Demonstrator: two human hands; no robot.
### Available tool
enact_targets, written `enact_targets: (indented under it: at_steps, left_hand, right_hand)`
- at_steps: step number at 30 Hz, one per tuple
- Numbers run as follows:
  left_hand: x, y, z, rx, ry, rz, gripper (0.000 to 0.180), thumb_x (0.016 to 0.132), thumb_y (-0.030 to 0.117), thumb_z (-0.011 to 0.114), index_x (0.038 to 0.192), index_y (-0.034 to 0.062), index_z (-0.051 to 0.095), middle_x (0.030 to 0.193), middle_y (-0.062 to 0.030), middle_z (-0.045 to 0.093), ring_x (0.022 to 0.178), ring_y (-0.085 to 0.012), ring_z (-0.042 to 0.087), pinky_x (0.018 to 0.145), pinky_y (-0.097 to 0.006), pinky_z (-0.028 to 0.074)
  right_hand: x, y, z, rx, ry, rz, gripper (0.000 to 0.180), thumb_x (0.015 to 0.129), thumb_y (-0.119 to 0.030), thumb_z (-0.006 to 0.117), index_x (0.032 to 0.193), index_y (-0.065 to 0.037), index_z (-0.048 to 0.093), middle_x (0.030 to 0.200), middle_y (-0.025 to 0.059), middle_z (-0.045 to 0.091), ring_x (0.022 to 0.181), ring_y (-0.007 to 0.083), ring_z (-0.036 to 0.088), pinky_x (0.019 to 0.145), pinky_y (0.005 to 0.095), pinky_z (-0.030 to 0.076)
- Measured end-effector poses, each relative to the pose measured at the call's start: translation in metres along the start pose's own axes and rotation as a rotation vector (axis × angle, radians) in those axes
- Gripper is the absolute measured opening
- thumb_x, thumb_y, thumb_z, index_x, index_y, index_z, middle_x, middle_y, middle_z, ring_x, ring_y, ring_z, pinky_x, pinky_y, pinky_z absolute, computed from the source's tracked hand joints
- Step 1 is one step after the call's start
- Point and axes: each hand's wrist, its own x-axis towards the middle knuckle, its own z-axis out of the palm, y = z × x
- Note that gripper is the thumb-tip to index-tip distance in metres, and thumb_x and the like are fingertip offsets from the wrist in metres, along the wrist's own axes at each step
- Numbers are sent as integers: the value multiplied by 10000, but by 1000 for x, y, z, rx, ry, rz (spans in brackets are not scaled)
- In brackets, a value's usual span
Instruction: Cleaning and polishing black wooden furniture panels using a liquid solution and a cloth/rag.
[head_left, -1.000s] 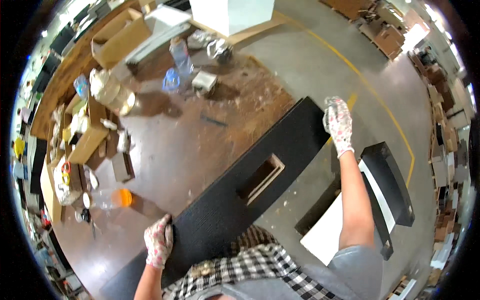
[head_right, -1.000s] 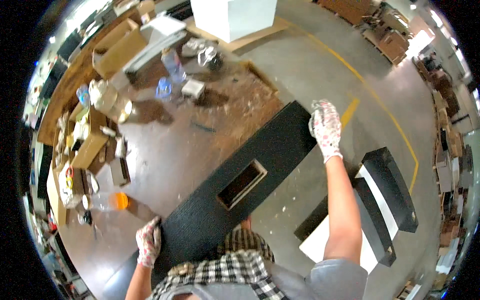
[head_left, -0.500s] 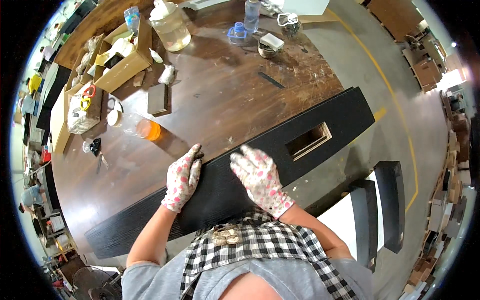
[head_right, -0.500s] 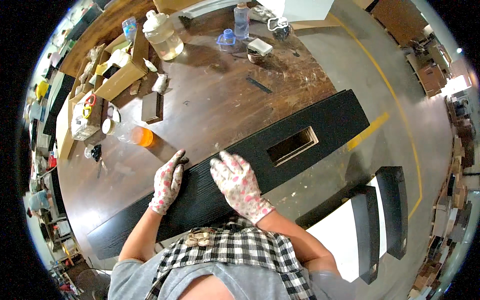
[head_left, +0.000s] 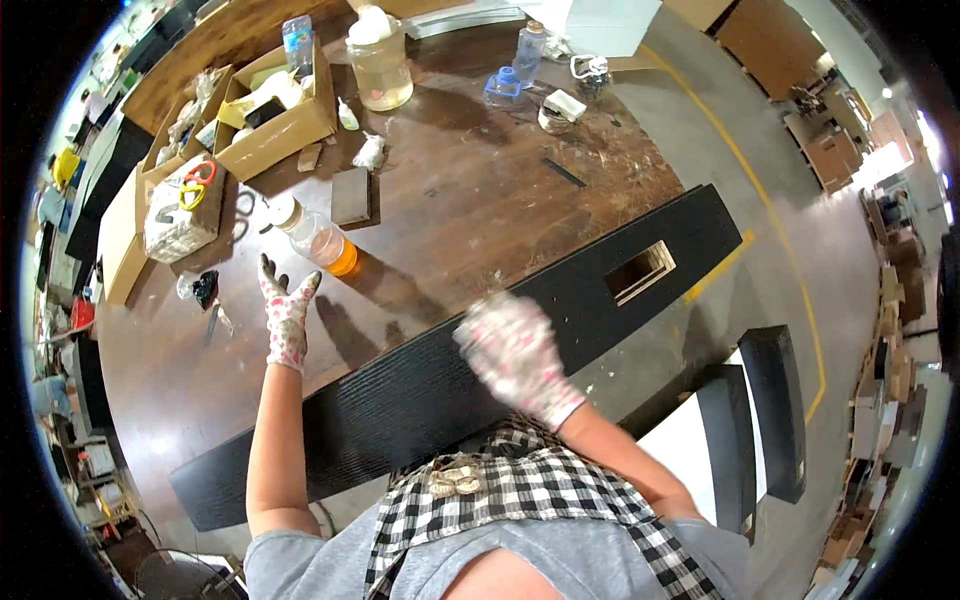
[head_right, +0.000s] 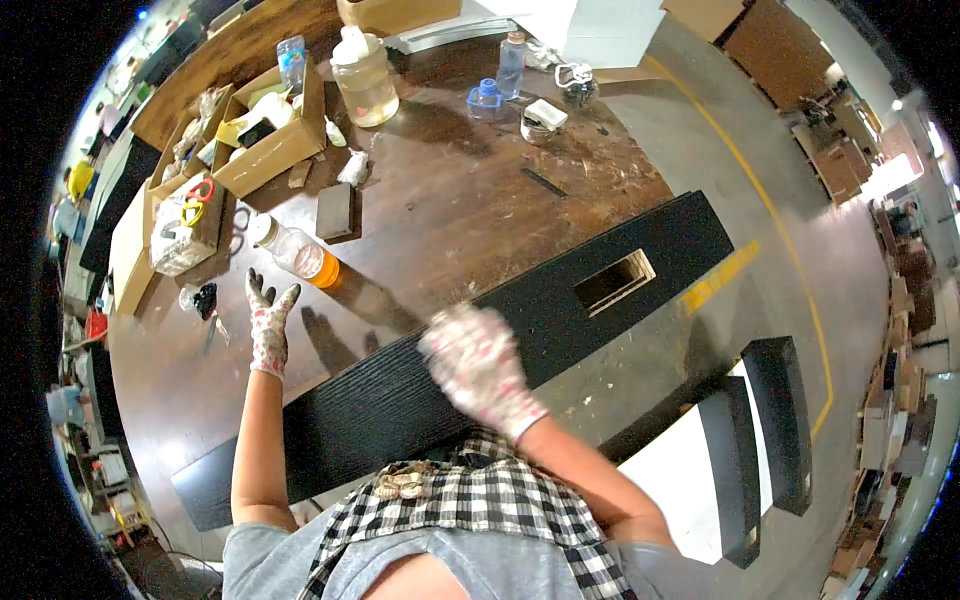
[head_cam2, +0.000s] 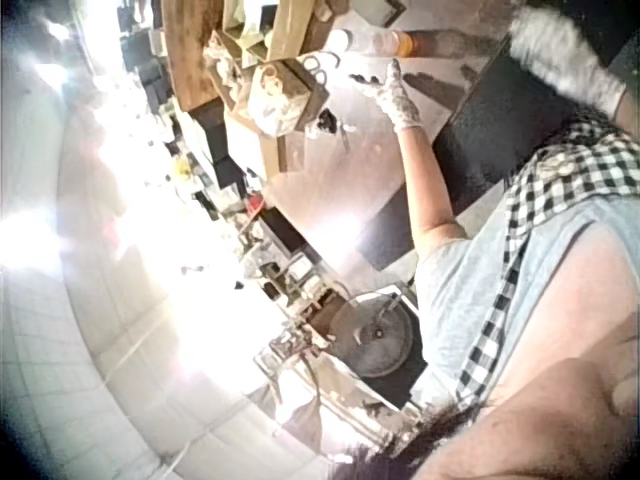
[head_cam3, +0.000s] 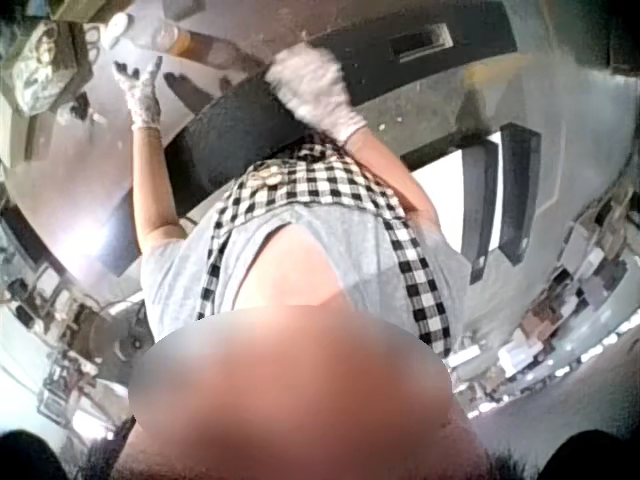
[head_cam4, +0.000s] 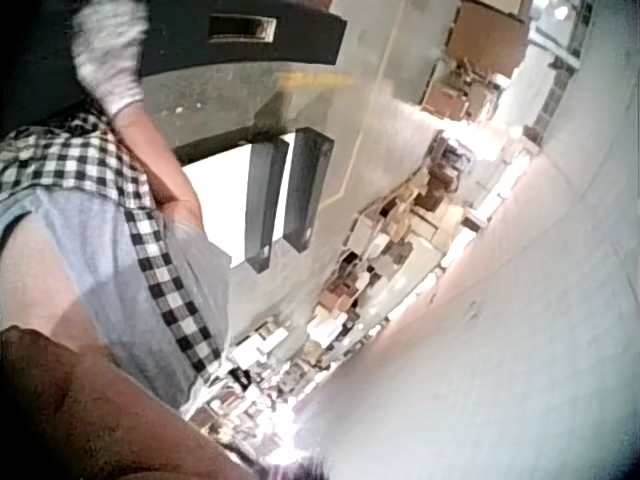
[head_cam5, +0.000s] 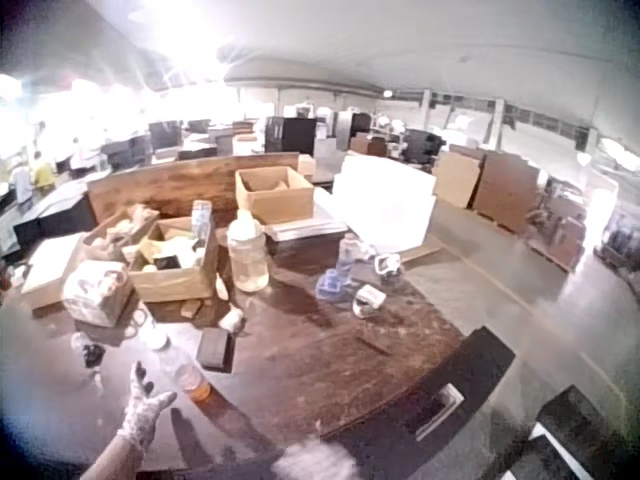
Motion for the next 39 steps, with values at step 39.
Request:
enact_targets:
  at_steps: [39]
  left_hand:
    - [-89, 180, 122, 1131, -666, 1015, 650, 646, 228, 788, 1229, 81, 542, 1097, -109, 604, 1023, -304, 574, 872, -418, 446]
  right_hand:
    - [-5, 63, -56, 1441, 714, 562, 261, 966, -94, 534, 1191, 16, 605, 1146, 100, 647, 1002, 154, 635, 858, 248, 509]
